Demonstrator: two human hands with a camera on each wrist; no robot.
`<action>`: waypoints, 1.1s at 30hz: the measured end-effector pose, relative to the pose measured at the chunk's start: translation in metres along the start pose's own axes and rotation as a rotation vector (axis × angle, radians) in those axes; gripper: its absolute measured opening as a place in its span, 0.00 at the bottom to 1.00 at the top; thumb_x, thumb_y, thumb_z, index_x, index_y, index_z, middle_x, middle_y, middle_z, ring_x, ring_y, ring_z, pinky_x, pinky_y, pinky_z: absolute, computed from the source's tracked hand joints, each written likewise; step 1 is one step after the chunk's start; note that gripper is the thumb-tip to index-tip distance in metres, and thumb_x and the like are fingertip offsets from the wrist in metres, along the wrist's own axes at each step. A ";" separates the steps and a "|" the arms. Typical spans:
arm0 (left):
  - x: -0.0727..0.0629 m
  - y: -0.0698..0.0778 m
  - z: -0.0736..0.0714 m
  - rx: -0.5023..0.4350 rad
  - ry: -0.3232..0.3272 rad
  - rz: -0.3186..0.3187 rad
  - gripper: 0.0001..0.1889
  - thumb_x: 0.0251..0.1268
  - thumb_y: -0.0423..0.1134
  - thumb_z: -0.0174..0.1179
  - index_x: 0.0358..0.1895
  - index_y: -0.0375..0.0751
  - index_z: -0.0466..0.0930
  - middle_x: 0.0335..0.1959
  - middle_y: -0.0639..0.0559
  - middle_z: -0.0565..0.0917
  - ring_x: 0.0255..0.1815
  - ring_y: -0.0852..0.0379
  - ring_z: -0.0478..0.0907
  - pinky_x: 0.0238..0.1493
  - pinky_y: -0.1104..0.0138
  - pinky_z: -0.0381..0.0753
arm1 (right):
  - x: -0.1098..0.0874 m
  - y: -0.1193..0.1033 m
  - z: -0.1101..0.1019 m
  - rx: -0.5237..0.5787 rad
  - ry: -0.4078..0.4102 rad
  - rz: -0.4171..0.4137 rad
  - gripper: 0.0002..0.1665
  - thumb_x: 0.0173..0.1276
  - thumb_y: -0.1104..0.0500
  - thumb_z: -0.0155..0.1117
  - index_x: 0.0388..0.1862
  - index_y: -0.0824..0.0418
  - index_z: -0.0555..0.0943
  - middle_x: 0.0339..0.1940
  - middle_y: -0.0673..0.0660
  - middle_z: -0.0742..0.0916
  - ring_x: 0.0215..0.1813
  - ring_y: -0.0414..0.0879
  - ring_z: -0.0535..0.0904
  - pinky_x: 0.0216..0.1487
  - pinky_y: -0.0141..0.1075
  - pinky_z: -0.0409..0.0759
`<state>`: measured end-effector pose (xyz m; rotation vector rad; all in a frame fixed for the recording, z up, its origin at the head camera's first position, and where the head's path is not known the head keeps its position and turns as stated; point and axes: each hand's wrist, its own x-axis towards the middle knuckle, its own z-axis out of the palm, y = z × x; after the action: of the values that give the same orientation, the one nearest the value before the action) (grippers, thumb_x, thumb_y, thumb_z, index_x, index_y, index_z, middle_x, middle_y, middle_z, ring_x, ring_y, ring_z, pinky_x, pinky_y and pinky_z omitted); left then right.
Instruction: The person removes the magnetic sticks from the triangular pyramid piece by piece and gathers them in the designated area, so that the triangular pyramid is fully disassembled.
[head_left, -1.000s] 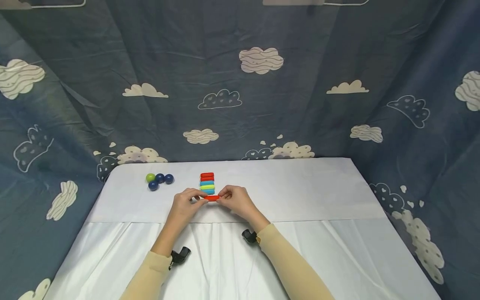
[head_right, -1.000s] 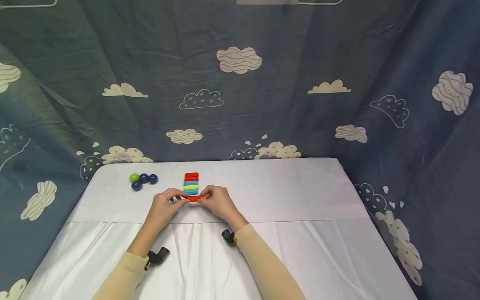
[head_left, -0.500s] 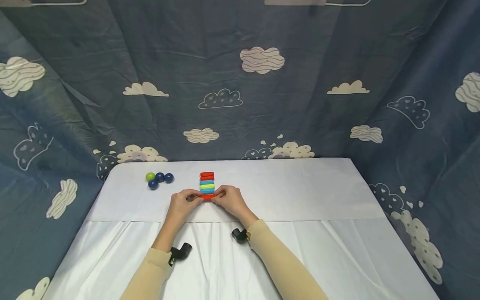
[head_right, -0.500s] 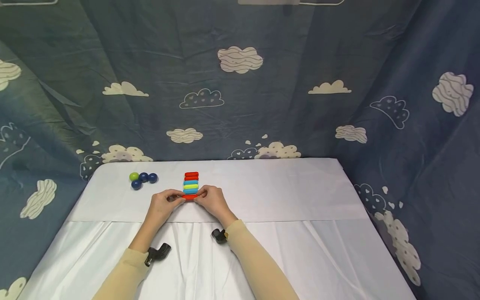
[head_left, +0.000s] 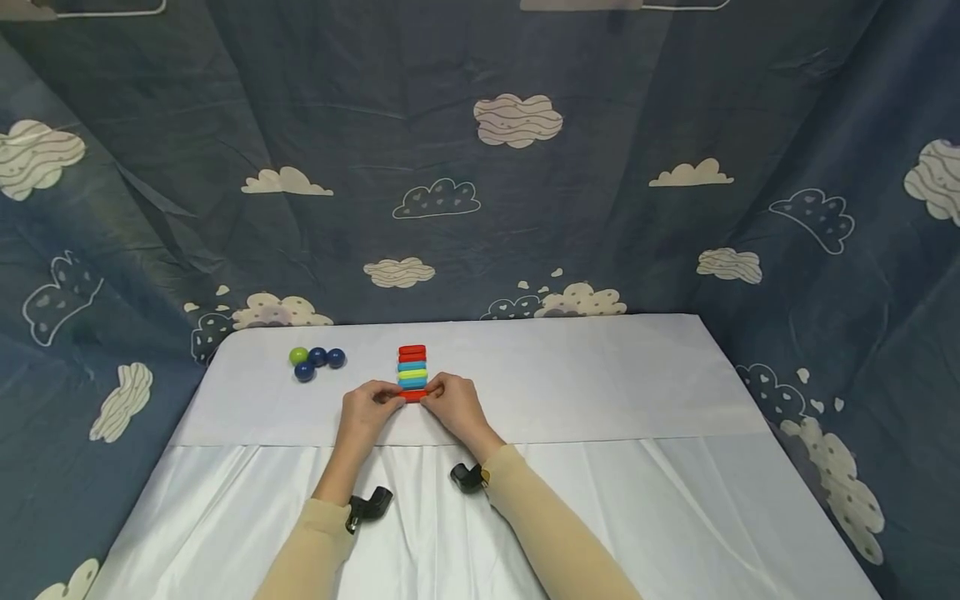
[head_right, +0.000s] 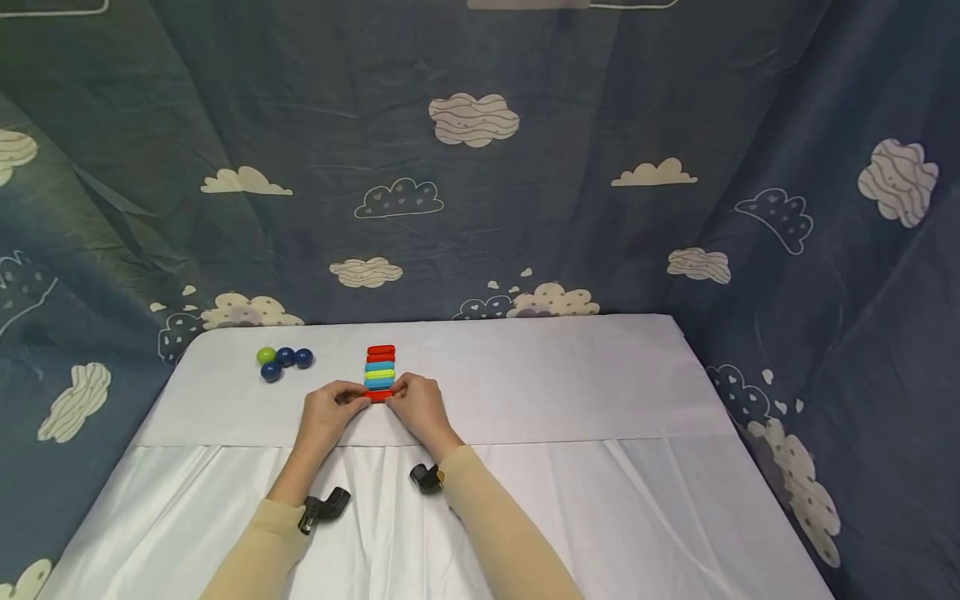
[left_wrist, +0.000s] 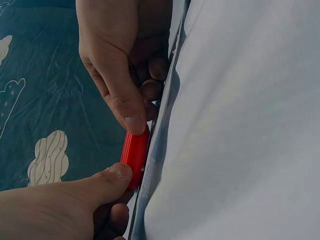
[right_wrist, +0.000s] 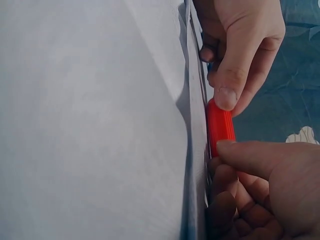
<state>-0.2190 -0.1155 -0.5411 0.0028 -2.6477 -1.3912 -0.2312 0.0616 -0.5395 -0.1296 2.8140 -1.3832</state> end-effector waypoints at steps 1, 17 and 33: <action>0.000 0.000 0.001 0.002 0.009 0.001 0.09 0.62 0.35 0.77 0.45 0.39 0.93 0.39 0.45 0.93 0.40 0.52 0.86 0.41 0.69 0.80 | 0.000 0.000 0.001 -0.001 0.004 0.001 0.07 0.68 0.61 0.76 0.42 0.62 0.89 0.30 0.52 0.89 0.31 0.38 0.78 0.34 0.29 0.77; -0.003 0.004 0.000 -0.016 0.082 -0.057 0.10 0.62 0.35 0.76 0.45 0.38 0.92 0.40 0.44 0.92 0.39 0.52 0.86 0.42 0.70 0.80 | -0.004 -0.005 -0.003 0.026 0.018 0.008 0.12 0.67 0.62 0.76 0.48 0.62 0.87 0.30 0.53 0.90 0.31 0.38 0.80 0.37 0.32 0.80; 0.003 0.038 -0.047 0.254 0.058 0.086 0.13 0.79 0.46 0.63 0.52 0.42 0.90 0.52 0.43 0.91 0.54 0.43 0.85 0.61 0.45 0.79 | -0.016 0.011 -0.091 0.034 0.057 -0.016 0.14 0.75 0.54 0.67 0.54 0.58 0.87 0.42 0.54 0.92 0.36 0.43 0.84 0.40 0.37 0.81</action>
<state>-0.2127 -0.1324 -0.4834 -0.0404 -2.7208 -1.0072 -0.2193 0.1416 -0.4928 -0.1145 2.8397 -1.4600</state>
